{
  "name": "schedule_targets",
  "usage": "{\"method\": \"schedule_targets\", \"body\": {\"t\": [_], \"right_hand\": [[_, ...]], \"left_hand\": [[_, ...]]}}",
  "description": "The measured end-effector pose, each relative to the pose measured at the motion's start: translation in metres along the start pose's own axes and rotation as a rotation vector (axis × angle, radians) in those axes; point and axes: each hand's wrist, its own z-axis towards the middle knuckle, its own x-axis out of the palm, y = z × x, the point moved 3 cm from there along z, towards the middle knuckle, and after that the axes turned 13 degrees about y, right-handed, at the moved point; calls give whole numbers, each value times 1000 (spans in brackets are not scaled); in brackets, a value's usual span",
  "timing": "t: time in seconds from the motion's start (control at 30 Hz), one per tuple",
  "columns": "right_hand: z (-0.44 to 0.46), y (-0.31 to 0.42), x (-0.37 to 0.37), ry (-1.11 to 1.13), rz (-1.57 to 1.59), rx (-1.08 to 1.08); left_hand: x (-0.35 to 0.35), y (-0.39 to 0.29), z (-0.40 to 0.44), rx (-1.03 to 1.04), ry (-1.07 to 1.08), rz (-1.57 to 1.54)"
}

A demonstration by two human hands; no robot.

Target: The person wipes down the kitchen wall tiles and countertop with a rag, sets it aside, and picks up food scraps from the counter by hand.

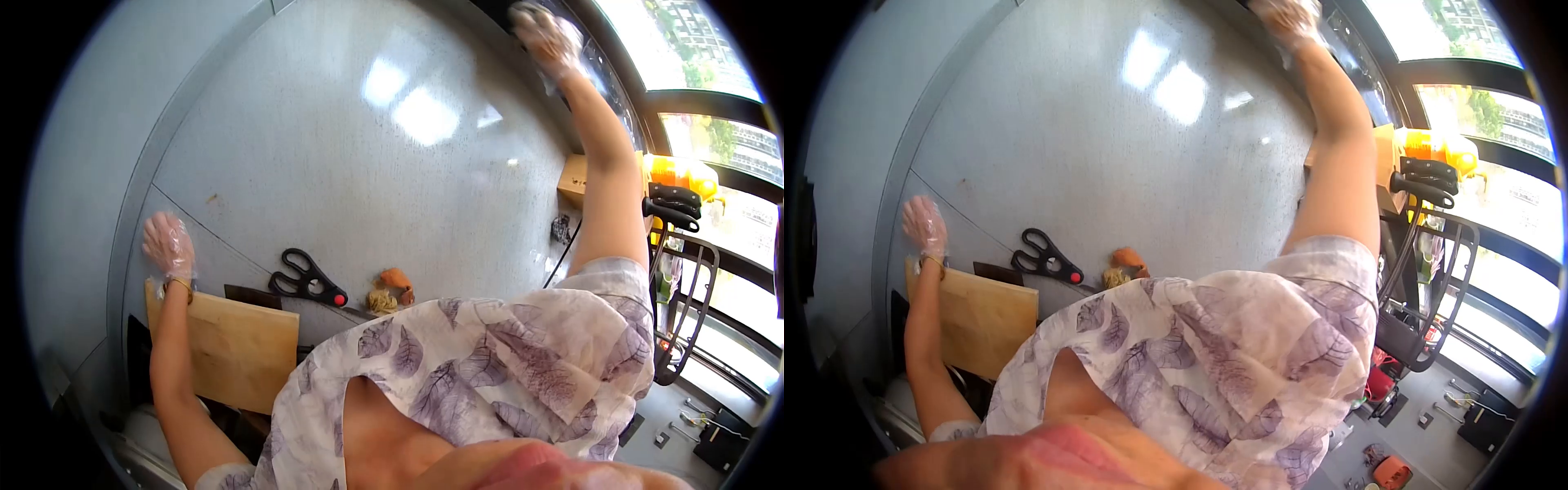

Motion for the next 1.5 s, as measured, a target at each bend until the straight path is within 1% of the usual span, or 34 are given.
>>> {"method": "schedule_targets", "body": {"t": [0.07, 0.13, 0.17, 0.2, 0.27, 0.3, 0.33, 0.37, 0.4, 0.43, 0.47, 0.57, 0.6, 0.63, 0.73, 0.77, 0.87, 0.93, 1.0, 1.07, 1.13, 1.17, 1.2, 1.27, 1.3, 1.4, 1.47, 1.5], "right_hand": [[-54, -16, 33, -3, -187, -46], [-122, -28, 85, 230, -501, -163], [-146, -35, 102, 339, -334, -181], [-155, -22, 71, 451, -192, -26], [-141, 0, 37, 563, -207, 46], [-132, 4, 34, 553, -305, -123], [-116, -6, 67, 512, -357, -198], [-98, 3, 57, 391, -334, -199], [-70, 16, 46, 394, -271, -145], [-39, 27, 43, 321, -317, -210], [-20, 60, -14, 393, -304, -90], [1, 77, -45, 213, -202, 118], [5, 74, -42, 185, -201, 133], [-4, 64, -25, 170, -207, 113], [-31, 20, 50, 119, -209, -56], [-49, 6, 65, 102, -196, -67], [-104, 0, 58, 85, -186, 49], [-120, -10, 87, 168, -311, -40], [-116, -7, 100, 41, -230, -14], [-94, 16, 117, 94, -191, 149], [-78, 40, 97, -6, 29, 203], [-77, 40, 94, -72, 113, 158], [-77, 40, 91, -84, 198, 87], [-68, 38, 80, -151, 445, -134], [-66, 43, 74, -211, 457, -152], [-86, 62, 63, -26, 600, 182], [-108, 71, 61, 19, 594, 358], [-112, 66, 74, 56, 619, 429]], "left_hand": [[8, 2, 3, -6, -23, 30], [14, 1, 1, -15, -35, 25], [16, 1, 2, -23, -40, 17], [18, 4, 1, -36, -44, 17], [18, 9, 0, -14, -52, 29], [19, 7, 2, 5, -60, 28], [20, 7, 1, -6, -42, 28], [21, 7, 1, -20, -27, 29], [21, 9, 2, -32, -14, 37], [22, 9, 3, -26, -26, 35], [22, 10, 3, -22, -35, 37], [24, 17, 2, -29, 0, 81], [28, 18, 2, -29, 20, 91], [33, 19, 1, -26, 12, 85], [37, 26, 5, -16, -20, 79], [36, 25, 4, -19, -30, 76], [26, 15, 0, -34, -24, 56], [18, 5, -1, -42, -33, 24], [4, 0, -2, -53, -62, -6], [1, 0, -3, -49, -54, -34], [-2, -2, -4, -51, -49, -64], [-7, -4, -5, -39, -48, -81], [-9, -7, -3, -31, -57, -108], [-6, -8, -4, -55, -50, -92], [-3, -7, -3, -54, -58, -84], [-6, -6, -4, -42, -78, -77], [-7, -8, -4, -51, -85, -73], [-6, -9, -3, -61, -85, -68]]}}
